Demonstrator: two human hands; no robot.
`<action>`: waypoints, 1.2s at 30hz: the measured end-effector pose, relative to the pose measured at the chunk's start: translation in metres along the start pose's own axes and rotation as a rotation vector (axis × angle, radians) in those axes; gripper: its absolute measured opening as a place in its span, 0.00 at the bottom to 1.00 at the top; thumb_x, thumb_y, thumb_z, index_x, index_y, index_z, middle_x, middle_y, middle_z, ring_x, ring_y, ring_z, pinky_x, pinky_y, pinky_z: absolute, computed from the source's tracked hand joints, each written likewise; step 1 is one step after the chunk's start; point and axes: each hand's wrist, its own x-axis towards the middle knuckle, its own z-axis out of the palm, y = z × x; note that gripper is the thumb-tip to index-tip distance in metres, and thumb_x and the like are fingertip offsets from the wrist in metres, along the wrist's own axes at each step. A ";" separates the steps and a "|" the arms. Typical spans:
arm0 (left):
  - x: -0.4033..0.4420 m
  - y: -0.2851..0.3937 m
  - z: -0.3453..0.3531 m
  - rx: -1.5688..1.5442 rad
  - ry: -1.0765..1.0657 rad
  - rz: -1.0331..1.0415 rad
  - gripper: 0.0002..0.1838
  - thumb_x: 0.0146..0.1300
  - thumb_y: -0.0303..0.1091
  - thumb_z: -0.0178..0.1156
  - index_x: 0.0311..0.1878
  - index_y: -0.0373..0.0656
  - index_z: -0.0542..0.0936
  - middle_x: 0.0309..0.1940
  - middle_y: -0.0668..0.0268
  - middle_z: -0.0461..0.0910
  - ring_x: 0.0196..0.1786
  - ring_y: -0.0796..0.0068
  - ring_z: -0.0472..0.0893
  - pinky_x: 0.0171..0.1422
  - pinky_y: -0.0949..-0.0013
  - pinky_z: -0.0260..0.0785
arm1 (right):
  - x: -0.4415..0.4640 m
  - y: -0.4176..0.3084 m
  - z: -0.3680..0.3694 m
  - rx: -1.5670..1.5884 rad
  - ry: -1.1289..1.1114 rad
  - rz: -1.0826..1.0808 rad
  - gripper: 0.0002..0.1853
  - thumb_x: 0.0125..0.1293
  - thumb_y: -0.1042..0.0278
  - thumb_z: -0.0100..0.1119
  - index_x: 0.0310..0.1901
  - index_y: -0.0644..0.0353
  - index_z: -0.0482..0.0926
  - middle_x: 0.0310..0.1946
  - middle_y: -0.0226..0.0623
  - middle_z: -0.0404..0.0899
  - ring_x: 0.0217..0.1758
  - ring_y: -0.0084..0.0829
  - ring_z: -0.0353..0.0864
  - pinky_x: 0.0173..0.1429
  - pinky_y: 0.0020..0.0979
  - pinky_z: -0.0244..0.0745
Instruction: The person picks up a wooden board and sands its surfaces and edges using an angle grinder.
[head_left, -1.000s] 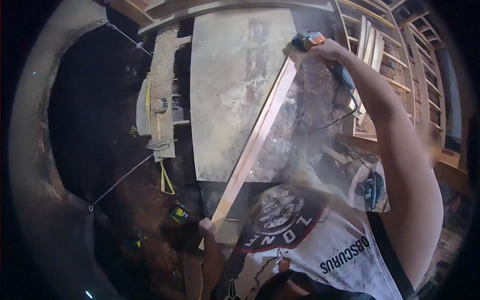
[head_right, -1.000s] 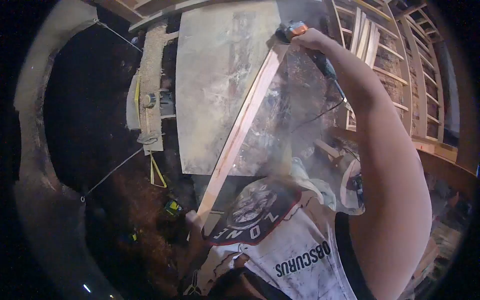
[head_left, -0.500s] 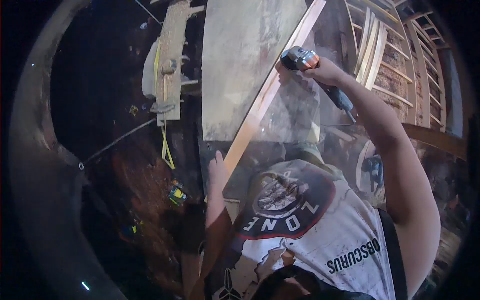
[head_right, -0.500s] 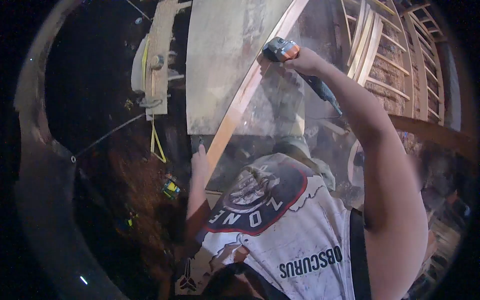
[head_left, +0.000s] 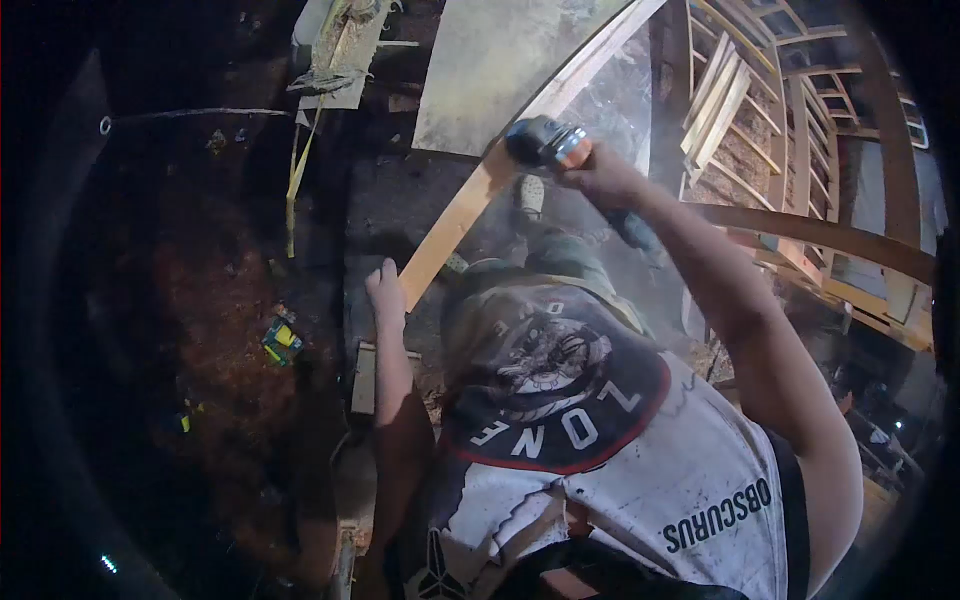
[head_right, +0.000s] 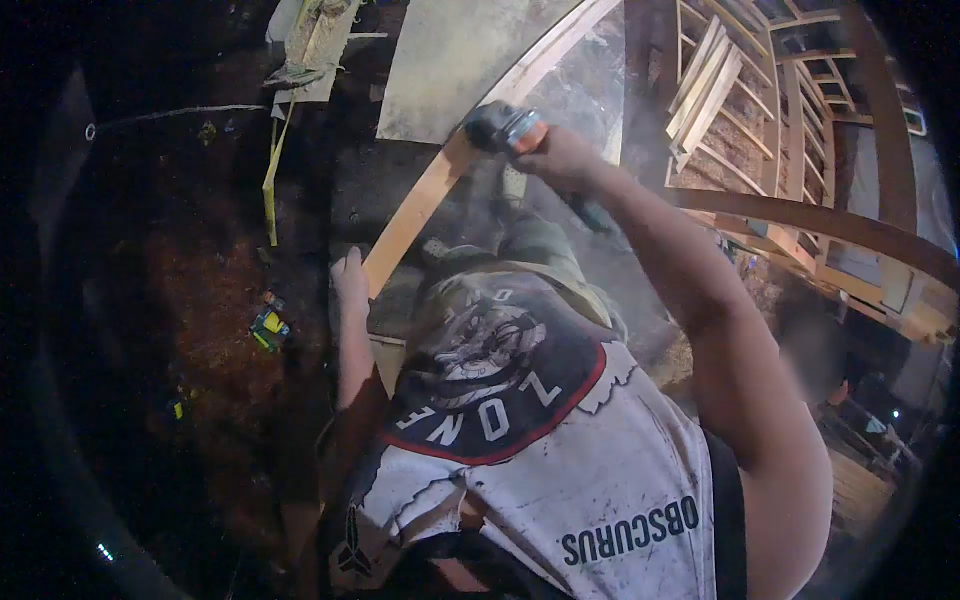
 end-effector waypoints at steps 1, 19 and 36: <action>0.002 0.000 0.007 -0.035 0.046 0.028 0.24 0.70 0.45 0.56 0.27 0.29 0.76 0.21 0.58 0.74 0.29 0.67 0.71 0.38 0.56 0.63 | -0.001 0.005 0.002 -0.010 0.002 0.006 0.20 0.57 0.61 0.70 0.48 0.65 0.81 0.38 0.38 0.84 0.43 0.28 0.82 0.50 0.34 0.76; 0.008 -0.011 0.022 0.008 0.178 -0.007 0.26 0.66 0.45 0.54 0.31 0.24 0.78 0.27 0.43 0.80 0.34 0.50 0.80 0.45 0.50 0.69 | 0.017 -0.043 -0.011 -0.251 -0.096 0.075 0.21 0.58 0.58 0.70 0.49 0.64 0.82 0.38 0.43 0.85 0.40 0.32 0.83 0.51 0.37 0.76; -0.005 -0.029 -0.044 -0.575 0.271 -0.438 0.20 0.62 0.42 0.61 0.51 0.37 0.80 0.45 0.57 0.82 0.45 0.59 0.84 0.54 0.58 0.74 | 0.066 -0.003 -0.125 -0.096 0.253 0.027 0.22 0.57 0.52 0.71 0.45 0.61 0.84 0.36 0.34 0.82 0.43 0.26 0.80 0.50 0.33 0.75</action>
